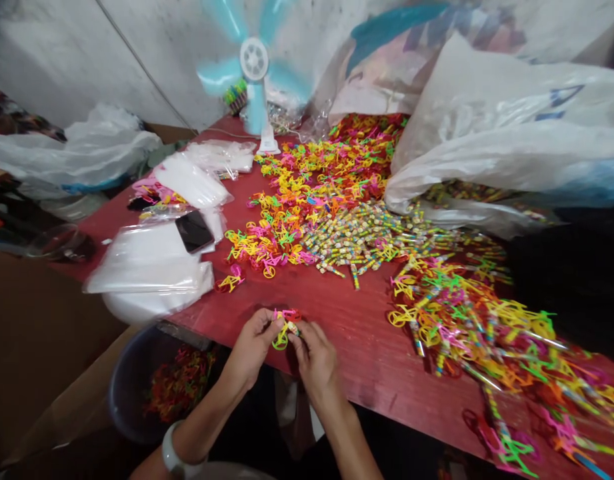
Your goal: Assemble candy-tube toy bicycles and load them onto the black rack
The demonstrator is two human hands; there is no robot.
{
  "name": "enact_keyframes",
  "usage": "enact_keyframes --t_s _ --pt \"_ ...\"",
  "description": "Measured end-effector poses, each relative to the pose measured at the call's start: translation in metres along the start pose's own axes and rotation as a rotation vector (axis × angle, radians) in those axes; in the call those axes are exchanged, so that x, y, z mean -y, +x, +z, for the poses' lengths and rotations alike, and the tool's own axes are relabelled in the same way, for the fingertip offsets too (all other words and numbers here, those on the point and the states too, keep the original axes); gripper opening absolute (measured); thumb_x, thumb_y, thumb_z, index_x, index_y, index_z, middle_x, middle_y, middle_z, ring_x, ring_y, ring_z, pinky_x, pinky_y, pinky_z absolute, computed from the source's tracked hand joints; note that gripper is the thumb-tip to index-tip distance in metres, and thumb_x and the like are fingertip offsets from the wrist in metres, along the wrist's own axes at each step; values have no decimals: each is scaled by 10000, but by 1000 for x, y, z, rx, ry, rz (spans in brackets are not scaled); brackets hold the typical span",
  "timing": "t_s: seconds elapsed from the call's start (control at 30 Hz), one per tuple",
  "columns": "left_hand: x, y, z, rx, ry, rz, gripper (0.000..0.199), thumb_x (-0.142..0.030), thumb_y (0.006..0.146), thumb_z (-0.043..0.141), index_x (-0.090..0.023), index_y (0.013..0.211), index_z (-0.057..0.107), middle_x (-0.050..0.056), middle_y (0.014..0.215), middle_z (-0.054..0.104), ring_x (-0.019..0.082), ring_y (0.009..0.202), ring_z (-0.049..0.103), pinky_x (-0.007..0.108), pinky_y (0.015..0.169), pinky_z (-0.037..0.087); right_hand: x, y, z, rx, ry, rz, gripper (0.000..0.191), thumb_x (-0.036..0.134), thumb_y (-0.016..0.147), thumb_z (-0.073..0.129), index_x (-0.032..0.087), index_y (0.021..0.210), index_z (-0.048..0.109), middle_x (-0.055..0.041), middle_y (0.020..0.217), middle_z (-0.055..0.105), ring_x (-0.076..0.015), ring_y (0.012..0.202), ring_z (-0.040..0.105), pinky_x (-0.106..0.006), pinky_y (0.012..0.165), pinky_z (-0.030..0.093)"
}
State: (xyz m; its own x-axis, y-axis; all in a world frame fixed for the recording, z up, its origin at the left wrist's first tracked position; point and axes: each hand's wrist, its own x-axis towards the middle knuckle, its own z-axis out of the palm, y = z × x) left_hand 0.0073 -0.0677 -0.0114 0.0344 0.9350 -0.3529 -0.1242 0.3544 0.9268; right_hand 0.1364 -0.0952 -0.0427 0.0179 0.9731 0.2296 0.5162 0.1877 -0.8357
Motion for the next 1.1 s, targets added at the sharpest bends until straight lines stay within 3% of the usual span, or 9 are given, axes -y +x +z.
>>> enact_keyframes --t_s 0.27,0.53,0.6,0.67,0.77,0.83,0.9,0.97,1.1 --pt "11 1 7 -112 19 -12 273 -436 759 605 -193 727 484 -29 686 483 116 643 444 228 603 363 2 -10 13 -103 -159 -151 333 174 931 389 223 1170 616 -87 935 687 -203 826 672 -327 708 578" --pt "13 -3 11 -70 160 27 195 -324 812 549 -208 693 445 -24 694 471 128 657 451 234 610 378 -3 -24 16 -91 -129 -194 367 177 926 377 253 1201 607 -78 964 697 -208 854 684 -324 699 587" --pt "7 2 10 19 301 97 169 -327 832 533 -205 719 499 -2 731 516 146 713 500 260 677 420 -9 -22 2 -85 -138 -183 314 243 935 422 266 1178 619 -72 960 701 -214 845 684 -323 688 577" --pt "-4 14 1 17 490 269 143 -324 853 520 -200 798 568 37 838 567 179 828 542 312 789 448 -20 -15 -26 -166 -228 -170 276 318 937 456 265 1139 636 -73 921 704 -219 785 678 -327 648 556" --pt "-21 39 -29 -289 789 551 171 -254 857 527 -186 1001 591 117 1114 555 258 1098 496 442 978 392 -45 -1 -86 -439 -545 -130 340 415 932 453 199 1096 657 -121 860 694 -257 716 651 -389 637 518" --pt "-26 54 -52 -487 994 553 249 -193 811 582 -164 1059 581 158 1197 520 320 1170 449 527 1002 353 -62 6 -122 -616 -821 -107 476 508 893 482 115 1088 664 -206 919 683 -352 810 639 -505 708 488" --pt "-24 63 -71 -513 1138 499 284 -144 772 612 -145 1054 586 164 1136 547 333 1115 486 529 960 389 -73 13 -140 -744 -979 -99 514 517 869 506 72 1069 668 -271 1042 649 -421 928 605 -567 757 456" --pt "-18 66 -80 -459 1181 491 250 -120 778 584 -145 1026 597 138 1020 586 305 1021 535 486 916 432 -76 23 -133 -723 -953 -167 437 442 883 494 78 1053 666 -259 1048 646 -395 947 599 -540 769 467" --pt "-12 56 -74 -341 975 586 182 -155 835 496 -179 965 621 100 972 624 248 961 571 393 874 461 -63 62 -71 -412 -626 -202 312 248 911 400 159 1103 629 -155 1049 650 -274 959 583 -452 847 468"
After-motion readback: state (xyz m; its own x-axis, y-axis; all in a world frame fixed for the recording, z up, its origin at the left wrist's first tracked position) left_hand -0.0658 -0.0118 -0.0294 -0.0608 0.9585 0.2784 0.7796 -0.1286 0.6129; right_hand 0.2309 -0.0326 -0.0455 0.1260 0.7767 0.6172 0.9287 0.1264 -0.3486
